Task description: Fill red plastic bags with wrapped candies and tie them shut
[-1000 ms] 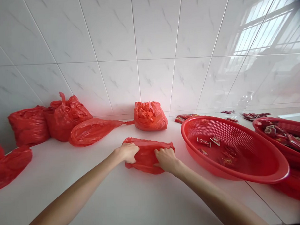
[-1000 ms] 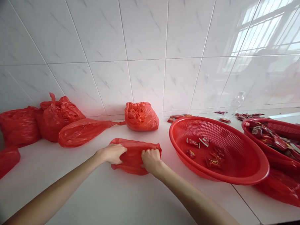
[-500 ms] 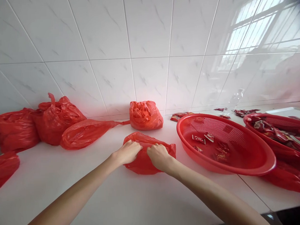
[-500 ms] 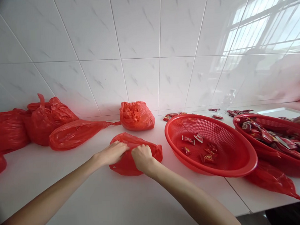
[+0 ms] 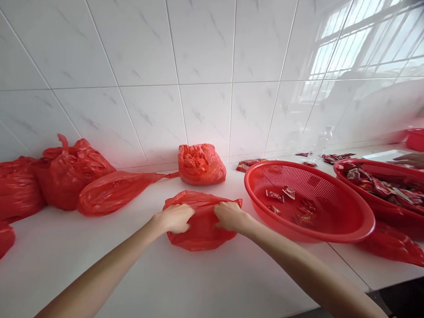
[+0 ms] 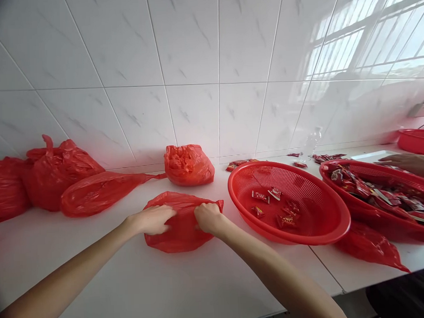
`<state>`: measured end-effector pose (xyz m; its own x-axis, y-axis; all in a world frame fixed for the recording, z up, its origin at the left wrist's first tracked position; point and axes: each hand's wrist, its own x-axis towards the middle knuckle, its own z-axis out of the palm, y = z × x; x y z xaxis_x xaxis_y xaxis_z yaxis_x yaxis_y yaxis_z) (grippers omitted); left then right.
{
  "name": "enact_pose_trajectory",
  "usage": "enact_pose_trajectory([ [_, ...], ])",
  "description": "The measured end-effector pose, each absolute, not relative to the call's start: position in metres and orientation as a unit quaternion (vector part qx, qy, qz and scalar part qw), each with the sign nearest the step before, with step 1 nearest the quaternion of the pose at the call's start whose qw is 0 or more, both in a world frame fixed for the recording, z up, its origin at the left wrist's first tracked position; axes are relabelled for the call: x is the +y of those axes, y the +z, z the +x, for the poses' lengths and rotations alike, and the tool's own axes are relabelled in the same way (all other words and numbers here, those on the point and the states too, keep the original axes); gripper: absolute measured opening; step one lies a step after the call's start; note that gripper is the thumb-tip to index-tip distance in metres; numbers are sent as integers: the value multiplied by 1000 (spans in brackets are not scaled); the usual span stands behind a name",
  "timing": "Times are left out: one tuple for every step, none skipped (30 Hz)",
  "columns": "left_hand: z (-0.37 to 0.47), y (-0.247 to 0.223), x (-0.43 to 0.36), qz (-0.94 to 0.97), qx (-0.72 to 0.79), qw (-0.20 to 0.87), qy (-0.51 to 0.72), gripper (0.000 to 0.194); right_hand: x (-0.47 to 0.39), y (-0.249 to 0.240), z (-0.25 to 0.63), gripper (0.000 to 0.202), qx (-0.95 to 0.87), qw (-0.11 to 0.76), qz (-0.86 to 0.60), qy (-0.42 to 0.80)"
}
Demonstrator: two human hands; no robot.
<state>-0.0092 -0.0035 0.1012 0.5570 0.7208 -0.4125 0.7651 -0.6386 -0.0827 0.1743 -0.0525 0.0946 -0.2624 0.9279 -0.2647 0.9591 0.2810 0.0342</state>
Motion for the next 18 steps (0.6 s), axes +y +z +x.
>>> enact_pose_trajectory([
  [-8,103,-7,891,411,51,-185,17,-54,99,174,27,796,106,593,-60],
  [-6,105,-9,901,400,48,-162,20,-56,102,174,24,800,96,590,-52],
  [-4,105,-11,908,391,45,-144,22,-57,104,174,24,803,90,587,-47],
  [-2,104,-12,912,385,40,-135,23,-58,105,173,24,805,86,585,-44],
  [0,101,-12,913,384,35,-135,23,-58,105,172,25,807,86,583,-42],
  [2,97,-12,910,387,32,-143,23,-57,102,171,25,807,89,582,-43],
  [3,93,-11,906,392,31,-154,23,-56,99,170,25,806,96,582,-46],
  [4,88,-9,902,396,32,-166,22,-55,94,170,25,804,105,583,-52],
  [4,84,-7,898,401,37,-176,22,-53,89,169,24,802,114,583,-59],
  [3,80,-5,895,404,44,-183,22,-52,85,170,23,800,122,584,-67],
  [1,77,-3,892,408,51,-187,22,-51,81,170,22,797,127,585,-74],
  [-1,75,-1,889,413,56,-188,23,-50,79,171,21,796,129,586,-80],
  [-3,75,0,887,417,58,-187,23,-50,80,173,20,798,125,584,-85],
  [-6,77,0,887,420,62,-181,24,-52,83,174,20,803,114,578,-89],
  [-9,80,-1,891,417,72,-164,25,-54,89,177,19,811,98,569,-94],
  [-11,84,-4,898,408,89,-138,28,-57,97,180,21,822,78,555,-100],
  [-14,90,-8,907,392,112,-102,31,-61,109,184,24,834,54,539,-106],
  [-16,96,-13,916,373,138,-60,33,-65,122,190,30,844,26,524,-113],
])
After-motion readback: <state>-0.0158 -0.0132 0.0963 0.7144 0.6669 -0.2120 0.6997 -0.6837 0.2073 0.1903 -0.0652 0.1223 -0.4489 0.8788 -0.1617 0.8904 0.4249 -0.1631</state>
